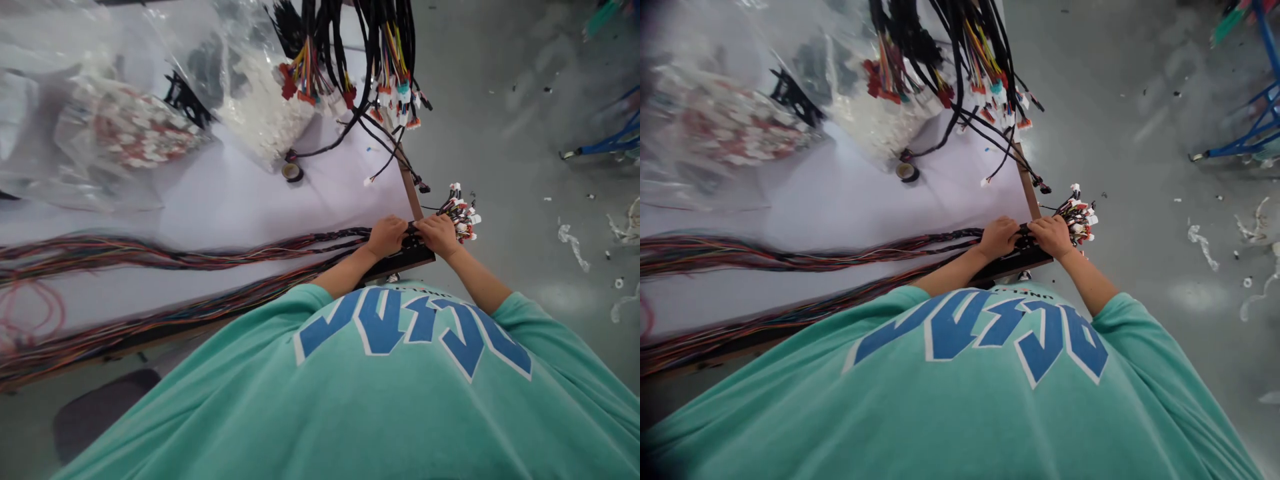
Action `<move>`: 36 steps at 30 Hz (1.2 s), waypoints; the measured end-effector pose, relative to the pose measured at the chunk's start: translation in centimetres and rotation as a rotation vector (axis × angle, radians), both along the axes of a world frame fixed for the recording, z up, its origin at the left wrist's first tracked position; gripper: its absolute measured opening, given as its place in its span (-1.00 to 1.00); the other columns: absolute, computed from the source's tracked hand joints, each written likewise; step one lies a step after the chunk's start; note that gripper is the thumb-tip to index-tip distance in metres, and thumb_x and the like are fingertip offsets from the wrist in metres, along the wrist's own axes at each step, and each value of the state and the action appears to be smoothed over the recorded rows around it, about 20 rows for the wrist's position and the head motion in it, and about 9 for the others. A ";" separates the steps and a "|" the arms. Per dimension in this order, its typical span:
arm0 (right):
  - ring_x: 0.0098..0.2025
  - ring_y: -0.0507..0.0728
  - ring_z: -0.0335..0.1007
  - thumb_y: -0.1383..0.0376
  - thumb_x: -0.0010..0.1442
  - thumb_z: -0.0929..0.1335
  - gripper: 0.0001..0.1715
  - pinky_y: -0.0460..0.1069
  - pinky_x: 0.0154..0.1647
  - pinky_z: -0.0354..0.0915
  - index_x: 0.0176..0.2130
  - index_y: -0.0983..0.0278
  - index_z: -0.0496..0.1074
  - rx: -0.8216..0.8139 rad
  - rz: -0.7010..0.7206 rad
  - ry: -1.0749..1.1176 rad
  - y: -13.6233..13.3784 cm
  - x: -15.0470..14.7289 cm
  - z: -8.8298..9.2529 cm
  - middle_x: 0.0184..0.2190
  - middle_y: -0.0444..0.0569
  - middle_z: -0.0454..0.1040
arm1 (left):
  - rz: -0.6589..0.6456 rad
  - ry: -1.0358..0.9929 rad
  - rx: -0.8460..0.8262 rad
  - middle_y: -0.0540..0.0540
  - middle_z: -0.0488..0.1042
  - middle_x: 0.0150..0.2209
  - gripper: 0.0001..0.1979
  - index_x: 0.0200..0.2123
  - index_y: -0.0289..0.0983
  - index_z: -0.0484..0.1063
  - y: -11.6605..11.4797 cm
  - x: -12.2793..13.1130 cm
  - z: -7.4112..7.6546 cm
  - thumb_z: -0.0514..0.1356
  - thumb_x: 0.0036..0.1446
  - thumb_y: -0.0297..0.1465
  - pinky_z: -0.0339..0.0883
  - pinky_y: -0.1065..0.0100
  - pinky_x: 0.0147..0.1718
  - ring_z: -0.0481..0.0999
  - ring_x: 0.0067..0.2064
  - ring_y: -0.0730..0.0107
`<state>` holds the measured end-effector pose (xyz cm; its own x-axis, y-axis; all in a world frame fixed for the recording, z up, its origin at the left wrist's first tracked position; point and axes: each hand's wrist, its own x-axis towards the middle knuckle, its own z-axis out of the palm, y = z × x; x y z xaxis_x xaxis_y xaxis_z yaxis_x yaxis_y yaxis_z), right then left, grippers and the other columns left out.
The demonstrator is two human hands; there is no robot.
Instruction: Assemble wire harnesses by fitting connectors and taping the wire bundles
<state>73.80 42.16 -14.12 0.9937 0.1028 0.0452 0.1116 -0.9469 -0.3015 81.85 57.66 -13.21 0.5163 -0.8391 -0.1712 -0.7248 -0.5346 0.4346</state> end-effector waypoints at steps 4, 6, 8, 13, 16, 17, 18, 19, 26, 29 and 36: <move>-0.11 0.15 0.37 0.28 0.25 0.21 -0.69 0.04 -0.19 0.04 -0.12 0.24 0.48 0.018 -0.116 0.022 0.4 -0.5 -0.2 -0.17 0.05 0.54 | 0.087 0.005 -0.009 -0.19 0.48 -0.28 -0.86 -0.32 -0.31 0.38 0.3 -0.4 0.3 0.02 0.14 -0.46 0.27 0.27 -0.22 0.45 -0.17 0.18; -0.10 0.16 0.38 0.25 0.23 0.24 -0.70 0.03 -0.18 0.07 -0.10 0.22 0.47 0.052 -0.099 0.076 0.0 -0.2 0.2 -0.17 0.02 0.54 | 0.110 0.076 -0.019 -0.15 0.48 -0.27 -0.86 -0.27 -0.30 0.38 0.5 -0.3 0.6 0.04 0.14 -0.43 0.27 0.30 -0.23 0.45 -0.18 0.22; -0.10 0.16 0.39 0.24 0.21 0.26 -0.69 0.02 -0.19 0.10 -0.08 0.20 0.47 0.077 -0.045 0.113 -0.4 0.1 0.9 -0.16 -0.01 0.54 | 0.107 0.139 -0.036 -0.12 0.48 -0.28 -0.84 -0.23 -0.29 0.38 0.7 -0.1 0.9 0.06 0.13 -0.41 0.28 0.32 -0.22 0.45 -0.20 0.26; -0.11 0.18 0.41 0.21 0.23 0.24 -0.67 0.05 -0.20 0.09 -0.09 0.21 0.48 0.010 0.011 0.138 -0.6 0.7 2.2 -0.17 0.02 0.55 | 0.111 0.186 -0.105 -0.13 0.50 -0.28 -0.80 -0.22 -0.31 0.41 0.4 0.2 1.1 0.07 0.10 -0.40 0.28 0.31 -0.20 0.45 -0.22 0.27; -0.11 0.17 0.41 0.21 0.24 0.23 -0.68 0.05 -0.16 0.06 -0.11 0.21 0.49 0.003 0.033 0.110 -0.4 0.5 2.4 -0.17 0.01 0.55 | 0.125 0.191 -0.112 -0.13 0.51 -0.29 -0.80 -0.25 -0.32 0.43 0.2 0.0 0.8 0.08 0.09 -0.39 0.28 0.33 -0.21 0.45 -0.23 0.29; -0.12 0.16 0.40 0.21 0.24 0.23 -0.67 0.05 -0.16 0.05 -0.11 0.22 0.49 0.007 0.037 0.101 -0.3 0.4 2.4 -0.17 0.01 0.55 | 0.122 0.189 -0.107 -0.13 0.51 -0.30 -0.80 -0.26 -0.32 0.44 0.2 0.0 0.8 0.09 0.09 -0.38 0.28 0.33 -0.21 0.45 -0.23 0.29; -0.12 0.16 0.40 0.20 0.25 0.22 -0.67 0.05 -0.16 0.05 -0.11 0.22 0.48 0.010 0.040 0.095 -0.3 0.3 2.4 -0.17 0.02 0.55 | 0.117 0.185 -0.098 -0.14 0.51 -0.30 -0.80 -0.26 -0.33 0.44 0.2 0.0 0.7 0.09 0.10 -0.38 0.28 0.34 -0.21 0.46 -0.22 0.29; -0.13 0.16 0.40 0.20 0.26 0.21 -0.65 0.05 -0.16 0.04 -0.11 0.23 0.48 0.012 0.043 0.088 -0.2 0.2 2.3 -0.18 0.03 0.55 | 0.109 0.181 -0.086 -0.14 0.51 -0.29 -0.80 -0.27 -0.33 0.44 0.3 -0.1 0.7 0.09 0.10 -0.38 0.29 0.33 -0.20 0.46 -0.21 0.29; -0.14 0.16 0.38 0.17 0.33 0.10 -0.54 0.06 -0.17 -0.01 -0.09 0.26 0.46 0.018 0.087 0.025 -0.1 -0.5 1.5 -0.17 0.07 0.54 | 0.012 0.153 -0.048 -0.19 0.50 -0.24 -0.77 -0.20 -0.34 0.43 1.2 0.0 0.5 0.05 0.17 -0.36 0.29 0.29 -0.15 0.46 -0.16 0.24; -0.14 0.14 0.38 0.16 0.34 0.07 -0.52 0.06 -0.17 -0.02 -0.09 0.24 0.46 0.023 0.109 0.027 -0.2 -0.6 1.2 -0.17 0.05 0.54 | -0.007 0.138 -0.039 -0.19 0.49 -0.24 -0.76 -0.22 -0.33 0.42 1.4 0.0 0.2 0.02 0.21 -0.34 0.29 0.29 -0.16 0.46 -0.16 0.23; -0.17 0.11 0.36 0.21 0.31 0.13 -0.62 0.04 -0.19 -0.03 -0.13 0.18 0.46 0.038 0.107 0.043 -0.7 -0.2 1.1 -0.22 -0.01 0.54 | 0.008 0.120 0.090 -0.16 0.49 -0.23 -0.74 -0.17 -0.31 0.41 2.8 0.8 0.9 0.04 0.20 -0.29 0.26 0.33 -0.19 0.46 -0.16 0.25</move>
